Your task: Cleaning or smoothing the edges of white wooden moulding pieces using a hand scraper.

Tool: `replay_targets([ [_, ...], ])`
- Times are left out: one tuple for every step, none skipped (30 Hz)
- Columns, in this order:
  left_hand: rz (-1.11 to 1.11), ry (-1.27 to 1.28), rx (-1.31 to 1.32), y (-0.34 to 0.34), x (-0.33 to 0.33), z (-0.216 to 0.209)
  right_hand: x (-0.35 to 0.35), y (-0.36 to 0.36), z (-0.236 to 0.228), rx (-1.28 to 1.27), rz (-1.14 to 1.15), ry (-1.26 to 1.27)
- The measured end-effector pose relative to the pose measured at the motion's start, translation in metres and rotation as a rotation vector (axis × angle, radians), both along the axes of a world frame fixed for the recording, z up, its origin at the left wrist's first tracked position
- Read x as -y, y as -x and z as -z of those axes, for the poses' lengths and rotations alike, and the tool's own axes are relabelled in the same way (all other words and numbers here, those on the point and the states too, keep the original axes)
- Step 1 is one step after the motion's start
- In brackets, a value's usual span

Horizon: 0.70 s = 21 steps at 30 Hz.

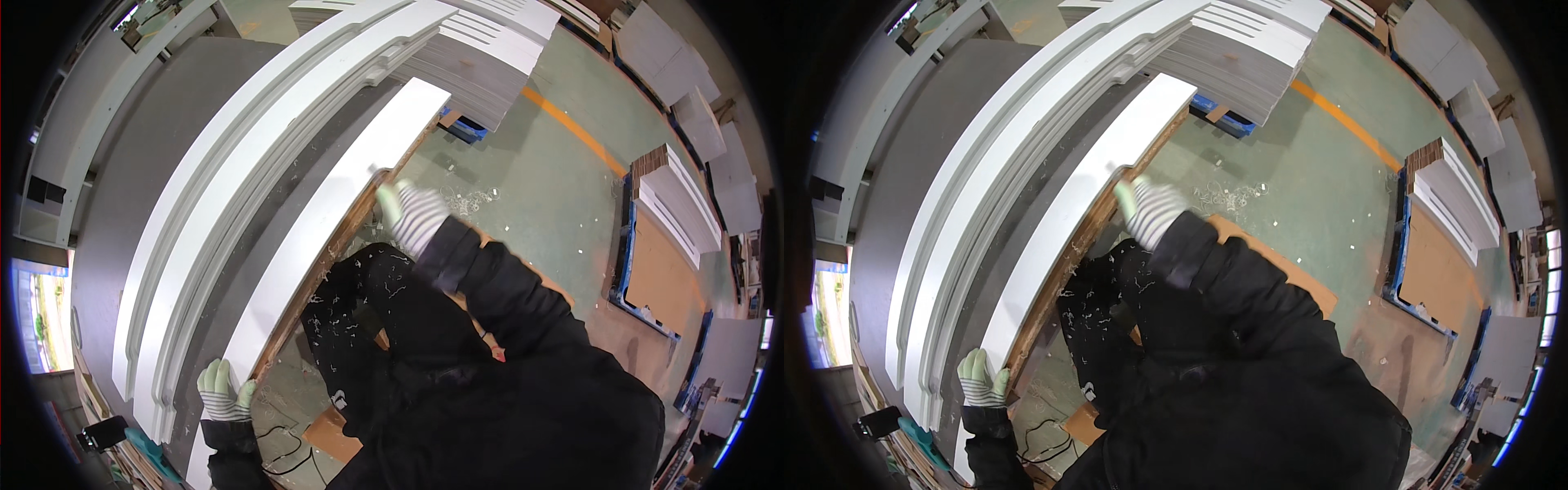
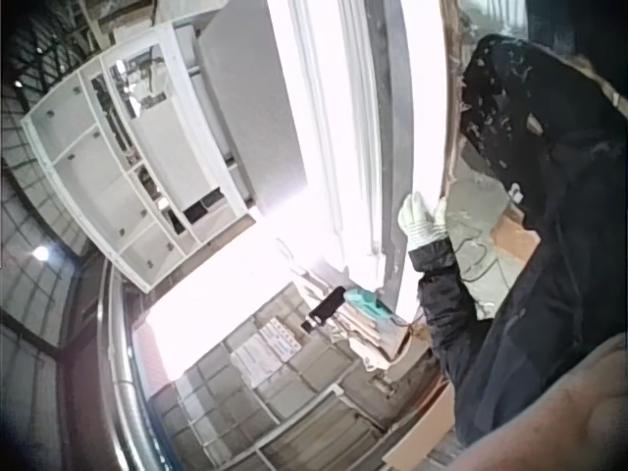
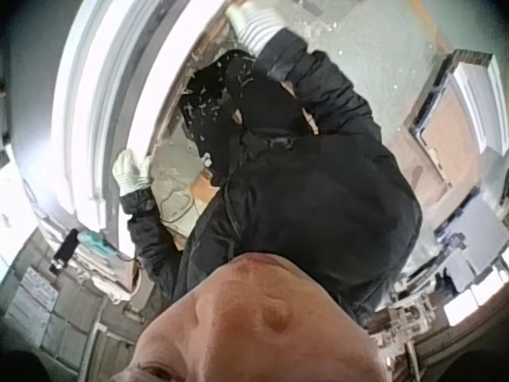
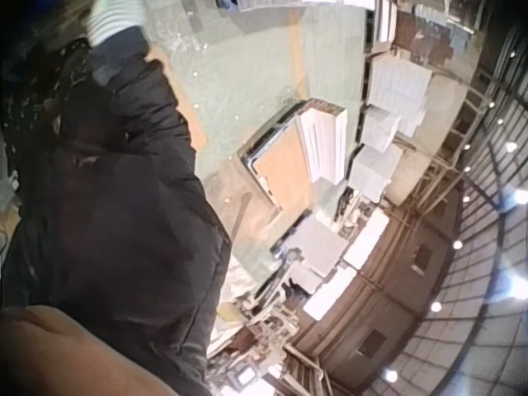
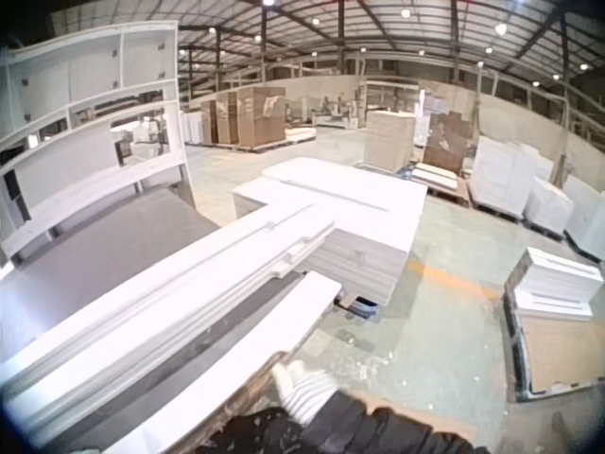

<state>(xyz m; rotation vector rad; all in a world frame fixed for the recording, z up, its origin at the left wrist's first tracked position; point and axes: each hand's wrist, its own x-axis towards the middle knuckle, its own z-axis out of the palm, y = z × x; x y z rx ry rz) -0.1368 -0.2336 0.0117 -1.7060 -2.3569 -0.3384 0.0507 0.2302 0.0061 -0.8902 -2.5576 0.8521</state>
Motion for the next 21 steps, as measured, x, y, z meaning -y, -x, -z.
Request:
replay_targets([
  [-0.062,0.016,0.011,-0.018,-0.029,-0.012,0.016,0.003,0.003,0.083,-0.016,0.033],
  [-0.133,0.04,0.018,-0.035,-0.053,-0.02,0.026,0.008,0.006,0.123,-0.072,0.01],
  [-0.148,0.028,0.056,-0.046,-0.075,-0.021,0.03,0.011,0.004,0.167,-0.123,-0.021],
  [-0.176,0.031,0.018,-0.045,-0.08,-0.016,0.021,0.014,-0.002,0.179,-0.083,0.035],
  [-0.203,0.029,-0.024,-0.042,-0.086,-0.008,0.004,0.014,0.002,0.144,-0.002,-0.055],
  [-0.196,0.024,-0.026,-0.037,-0.084,-0.001,-0.019,0.007,0.003,0.128,0.052,-0.037],
  [-0.177,0.028,-0.06,-0.029,-0.074,0.006,-0.037,-0.001,0.004,0.109,0.106,-0.015],
  [-0.158,0.026,-0.091,-0.025,-0.07,0.01,-0.046,-0.007,0.004,0.108,0.112,-0.022],
  [-0.153,0.018,-0.091,-0.023,-0.067,0.013,-0.054,-0.012,0.005,0.018,0.12,-0.065],
  [-0.146,0.014,-0.109,-0.02,-0.068,0.015,-0.061,-0.015,0.008,-0.072,0.129,-0.107],
  [-0.14,0.01,-0.126,-0.018,-0.069,0.017,-0.07,-0.014,0.012,-0.073,0.135,-0.113],
  [-0.129,-0.012,-0.138,-0.019,-0.068,0.017,-0.081,-0.012,0.017,-0.012,0.082,-0.082],
  [-0.127,-0.01,-0.14,-0.018,-0.064,0.015,-0.089,-0.008,0.024,0.049,0.024,-0.044],
  [-0.112,-0.01,-0.133,-0.018,-0.065,0.014,-0.103,-0.008,0.023,0.067,0.077,-0.043],
  [-0.099,-0.009,-0.127,-0.017,-0.065,0.014,-0.119,-0.01,0.021,-0.003,0.118,-0.08],
  [-0.087,-0.024,-0.142,-0.017,-0.066,0.014,-0.15,-0.012,0.032,-0.011,0.143,-0.14],
  [-0.087,-0.022,-0.146,-0.017,-0.066,0.013,-0.175,-0.012,0.037,-0.049,0.249,-0.132],
  [-0.079,-0.009,-0.132,-0.017,-0.067,0.011,-0.206,-0.014,0.032,0.033,0.331,-0.185],
  [-0.067,0.0,-0.118,-0.017,-0.071,0.009,-0.242,-0.029,0.049,0.199,0.409,-0.235],
  [-0.102,0.002,-0.13,-0.022,-0.07,0.003,-0.253,-0.027,0.052,0.303,0.589,-0.001],
  [-0.085,-0.022,-0.132,-0.018,-0.079,0.002,-0.284,-0.054,0.076,0.284,0.614,-0.096],
])
